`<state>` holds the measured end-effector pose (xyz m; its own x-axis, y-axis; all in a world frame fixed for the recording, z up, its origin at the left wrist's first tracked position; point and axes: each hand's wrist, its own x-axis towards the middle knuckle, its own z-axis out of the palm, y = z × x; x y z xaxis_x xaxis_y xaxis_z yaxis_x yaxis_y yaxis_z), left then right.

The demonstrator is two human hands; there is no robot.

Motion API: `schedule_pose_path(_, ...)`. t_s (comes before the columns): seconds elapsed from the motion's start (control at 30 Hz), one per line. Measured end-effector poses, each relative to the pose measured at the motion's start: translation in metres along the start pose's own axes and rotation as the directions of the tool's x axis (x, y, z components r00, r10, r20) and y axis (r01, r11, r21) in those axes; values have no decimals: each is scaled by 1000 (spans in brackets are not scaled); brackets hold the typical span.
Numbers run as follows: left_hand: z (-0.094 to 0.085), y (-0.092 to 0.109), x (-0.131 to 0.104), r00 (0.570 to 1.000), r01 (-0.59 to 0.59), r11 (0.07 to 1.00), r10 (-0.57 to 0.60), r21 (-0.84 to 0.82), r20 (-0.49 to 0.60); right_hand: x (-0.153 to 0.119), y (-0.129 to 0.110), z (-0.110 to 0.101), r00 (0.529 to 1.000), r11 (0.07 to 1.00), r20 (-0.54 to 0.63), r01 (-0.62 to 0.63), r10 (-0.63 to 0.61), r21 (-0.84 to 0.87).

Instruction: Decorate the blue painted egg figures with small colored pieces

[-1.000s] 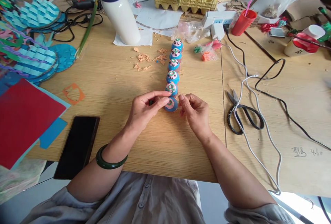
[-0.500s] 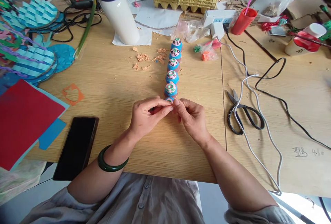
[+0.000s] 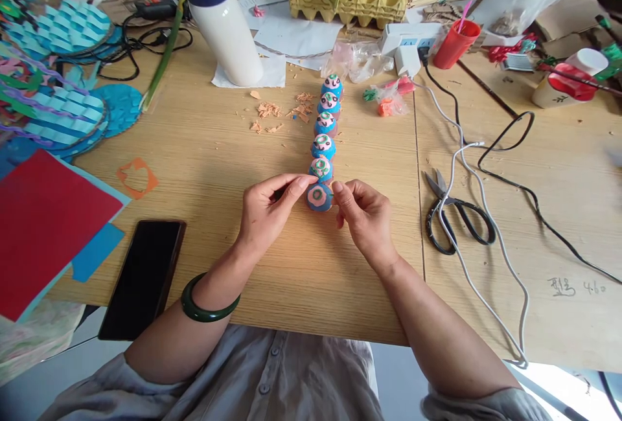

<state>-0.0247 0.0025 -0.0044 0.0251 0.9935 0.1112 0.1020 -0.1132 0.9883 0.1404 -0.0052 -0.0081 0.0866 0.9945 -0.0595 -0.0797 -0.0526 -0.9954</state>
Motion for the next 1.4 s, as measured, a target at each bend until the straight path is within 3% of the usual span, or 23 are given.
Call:
schedule_pose_path(0.2,0,0,1,1000,5,1000,-5,-24,16,0,-1,-1,999,999,7,-37,38,-21)
schedule_pose_path(0.4,2,-7,1,982,53,996,-39,-70,185,-2,-1,2,998,999,56,-11,14,-51)
schedule_pose_path(0.87,4,-5,-1,978,-196,981,196,-5,71,-4,-6,2,989,998,137,-51,57,-48)
schedule_pose_path(1.1,2,-3,-1,998,-42,998,44,-38,38,0,-1,1,999,997,32,-40,37,69)
schedule_pose_path(1.4,0,-3,0,999,9,999,-7,-31,44,0,-1,0,998,997,45,-56,54,61)
